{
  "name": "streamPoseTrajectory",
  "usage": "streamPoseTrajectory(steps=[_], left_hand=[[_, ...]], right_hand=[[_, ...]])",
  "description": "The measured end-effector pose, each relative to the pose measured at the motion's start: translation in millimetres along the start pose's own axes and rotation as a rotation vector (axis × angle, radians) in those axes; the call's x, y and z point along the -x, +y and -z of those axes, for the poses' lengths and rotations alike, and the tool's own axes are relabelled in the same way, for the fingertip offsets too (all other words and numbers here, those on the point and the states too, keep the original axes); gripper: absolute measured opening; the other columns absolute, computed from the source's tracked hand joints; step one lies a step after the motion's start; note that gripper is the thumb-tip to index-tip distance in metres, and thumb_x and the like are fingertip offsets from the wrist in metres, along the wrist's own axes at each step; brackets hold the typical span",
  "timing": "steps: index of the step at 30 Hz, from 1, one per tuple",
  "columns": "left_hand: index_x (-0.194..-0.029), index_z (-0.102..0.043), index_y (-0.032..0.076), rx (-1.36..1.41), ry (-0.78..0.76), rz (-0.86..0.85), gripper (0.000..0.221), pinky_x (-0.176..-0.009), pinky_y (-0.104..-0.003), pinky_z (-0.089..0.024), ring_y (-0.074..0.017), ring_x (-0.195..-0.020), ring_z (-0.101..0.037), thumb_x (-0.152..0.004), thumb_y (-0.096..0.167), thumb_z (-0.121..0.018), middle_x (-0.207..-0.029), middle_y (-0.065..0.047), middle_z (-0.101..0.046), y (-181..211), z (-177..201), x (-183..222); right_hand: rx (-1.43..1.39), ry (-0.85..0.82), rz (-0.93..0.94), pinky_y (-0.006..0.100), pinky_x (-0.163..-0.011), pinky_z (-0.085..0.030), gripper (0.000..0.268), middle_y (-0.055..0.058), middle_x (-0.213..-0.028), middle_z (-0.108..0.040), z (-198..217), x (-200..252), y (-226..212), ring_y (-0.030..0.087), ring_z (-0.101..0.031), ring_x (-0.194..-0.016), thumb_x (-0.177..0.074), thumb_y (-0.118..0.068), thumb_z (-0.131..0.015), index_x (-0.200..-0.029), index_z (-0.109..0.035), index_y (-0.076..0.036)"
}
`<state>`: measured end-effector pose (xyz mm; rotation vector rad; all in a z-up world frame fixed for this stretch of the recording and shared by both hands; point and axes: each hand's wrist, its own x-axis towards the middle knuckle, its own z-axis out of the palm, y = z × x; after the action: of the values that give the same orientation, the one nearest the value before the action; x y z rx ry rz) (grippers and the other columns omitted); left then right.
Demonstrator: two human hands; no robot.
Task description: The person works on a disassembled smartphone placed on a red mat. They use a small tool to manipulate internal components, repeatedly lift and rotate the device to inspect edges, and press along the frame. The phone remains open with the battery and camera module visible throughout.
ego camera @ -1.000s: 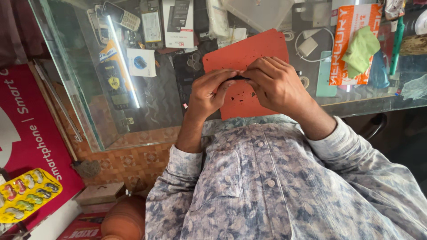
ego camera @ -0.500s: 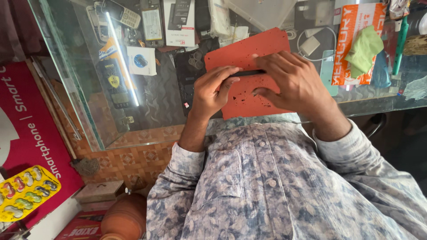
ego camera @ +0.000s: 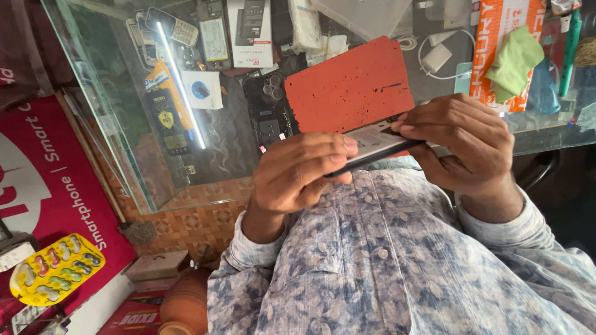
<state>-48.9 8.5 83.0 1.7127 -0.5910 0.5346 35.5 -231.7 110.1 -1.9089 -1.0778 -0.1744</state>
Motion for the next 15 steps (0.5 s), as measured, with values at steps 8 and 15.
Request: streamPoseTrajectory(steps=[8, 15], left_hand=[[-0.112, -0.064, 0.001, 0.029, -0.030, 0.055, 0.024, -0.088, -0.042, -0.069, -0.0300, -0.104, -0.078, -0.096, 0.016, -0.074, -0.109, -0.015, -0.075, -9, -7, 2], [-0.112, -0.065, 0.002, -0.202, -0.172, 0.225, 0.022, -0.085, -0.038, -0.064, -0.0280, -0.102, -0.077, -0.094, 0.002, -0.078, -0.107, -0.011, -0.075, -21, -9, 13]], right_hand=[[-0.072, -0.007, -0.040, 0.034, -0.078, -0.058, 0.024, 0.016, -0.103, -0.074, -15, 22, 15, 0.030, -0.076, -0.097, -0.084, 0.009, -0.079, -0.105, -0.069, 0.004], [-0.204, -0.122, -0.070, 0.040, -0.085, -0.060, 0.030, 0.020, -0.109, -0.072, -47, 35, 35, 0.034, -0.074, -0.099, -0.081, 0.007, -0.072, -0.110, -0.068, 0.007]])
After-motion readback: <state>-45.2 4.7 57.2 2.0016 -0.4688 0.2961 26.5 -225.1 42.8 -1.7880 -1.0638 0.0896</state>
